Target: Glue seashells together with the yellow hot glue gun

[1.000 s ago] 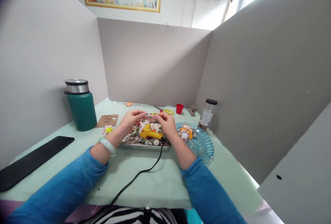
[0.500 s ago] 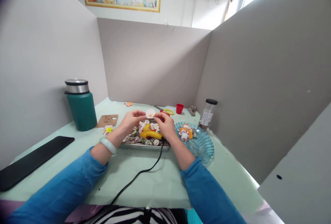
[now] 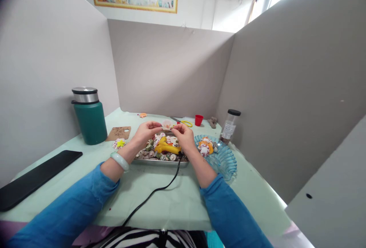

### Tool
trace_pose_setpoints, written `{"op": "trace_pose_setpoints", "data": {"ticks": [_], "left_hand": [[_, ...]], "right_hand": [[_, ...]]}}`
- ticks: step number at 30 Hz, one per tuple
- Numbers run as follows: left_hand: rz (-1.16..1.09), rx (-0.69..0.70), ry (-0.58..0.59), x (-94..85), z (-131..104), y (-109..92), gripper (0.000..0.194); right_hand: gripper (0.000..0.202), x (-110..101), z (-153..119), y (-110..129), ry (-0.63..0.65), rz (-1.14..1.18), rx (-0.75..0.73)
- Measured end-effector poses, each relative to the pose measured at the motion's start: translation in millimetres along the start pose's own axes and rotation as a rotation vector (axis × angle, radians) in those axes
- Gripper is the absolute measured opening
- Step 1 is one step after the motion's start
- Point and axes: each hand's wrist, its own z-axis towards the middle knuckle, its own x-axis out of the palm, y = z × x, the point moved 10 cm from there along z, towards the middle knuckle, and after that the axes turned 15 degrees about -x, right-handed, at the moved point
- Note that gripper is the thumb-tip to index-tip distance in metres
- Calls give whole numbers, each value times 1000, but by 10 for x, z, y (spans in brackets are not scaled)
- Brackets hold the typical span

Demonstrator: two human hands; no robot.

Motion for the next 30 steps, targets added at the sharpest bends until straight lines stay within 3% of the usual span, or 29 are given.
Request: {"op": "trace_pose_setpoints", "data": {"ticks": [18,30], "left_hand": [[119,2,54,82,-11,16,32],[148,-9,55,123,-80,-38,36]], "right_hand": [[21,54,-24,22,23,15,16],[23,204,-56,92,141,37,26]]}}
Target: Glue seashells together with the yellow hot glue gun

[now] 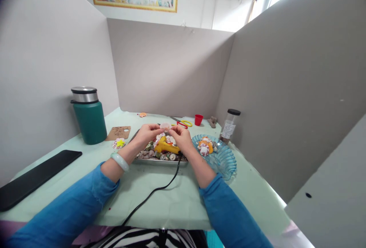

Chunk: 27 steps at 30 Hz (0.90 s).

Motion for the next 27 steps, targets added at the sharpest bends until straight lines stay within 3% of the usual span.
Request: {"op": "trace_pose_setpoints", "data": {"ticks": [18,23,27], "left_hand": [[71,-30,-25,12,-75,-39,35],[-41,-27,82,94,-77,-49,36],[-101,-95,86,65,-32,39,29]], "right_hand": [[26,-31,13,-40,16,-151,-47],[25,-126,26,-25,-54,-178,-59],[23,-168,35,30,-82,-176,-114]]}}
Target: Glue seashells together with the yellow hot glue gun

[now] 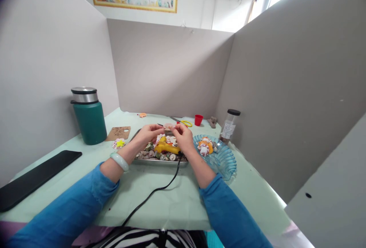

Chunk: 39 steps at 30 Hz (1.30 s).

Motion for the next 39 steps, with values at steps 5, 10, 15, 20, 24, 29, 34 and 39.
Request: {"op": "trace_pose_setpoints", "data": {"ticks": [5,10,15,20,24,29,34,39], "left_hand": [[-130,-31,122,44,35,47,24],[-284,-82,159,15,92,102,27],[-266,-27,31,-133,138,93,31],[-54,91,-120,-217,94,1,32],[9,131,-175,-244,64,-40,31],[9,126,-147,-213,73,-35,34],[15,83,-114,-172,99,4,34],[-22,64,-107,-177,100,16,29]], "right_hand": [[21,-29,-2,110,-10,-81,-70],[16,12,6,179,38,-120,-125],[26,21,16,26,61,-27,-18],[27,-12,4,-50,34,16,78],[27,33,-14,-55,72,11,96],[24,40,-28,-81,85,0,102],[25,12,-21,-101,56,-2,104],[27,19,-24,-85,59,18,125]]}}
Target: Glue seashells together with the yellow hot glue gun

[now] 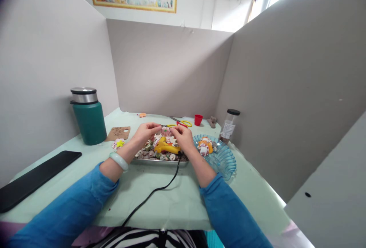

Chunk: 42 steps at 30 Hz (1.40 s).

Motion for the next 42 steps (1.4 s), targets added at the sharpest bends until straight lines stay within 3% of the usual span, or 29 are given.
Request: {"op": "trace_pose_setpoints", "data": {"ticks": [9,11,16,21,25,32,42], "left_hand": [[-136,-70,52,29,2,60,32],[-112,-66,53,50,-27,37,34],[-52,-61,22,56,-87,7,39],[-76,-93,33,45,-29,104,37],[-90,-102,50,44,31,164,35],[-81,-86,64,46,46,175,33],[-67,-91,65,52,27,148,34]], "right_hand": [[26,44,12,40,35,2,-32],[25,-27,43,64,23,-8,-40],[25,-602,29,-15,-86,-47,87],[25,-1252,-280,-265,-114,-203,342],[19,-1537,-498,-373,-143,-278,432],[20,-1600,-699,-563,-71,-279,557],[18,-1557,-682,-603,0,-435,487]]}}
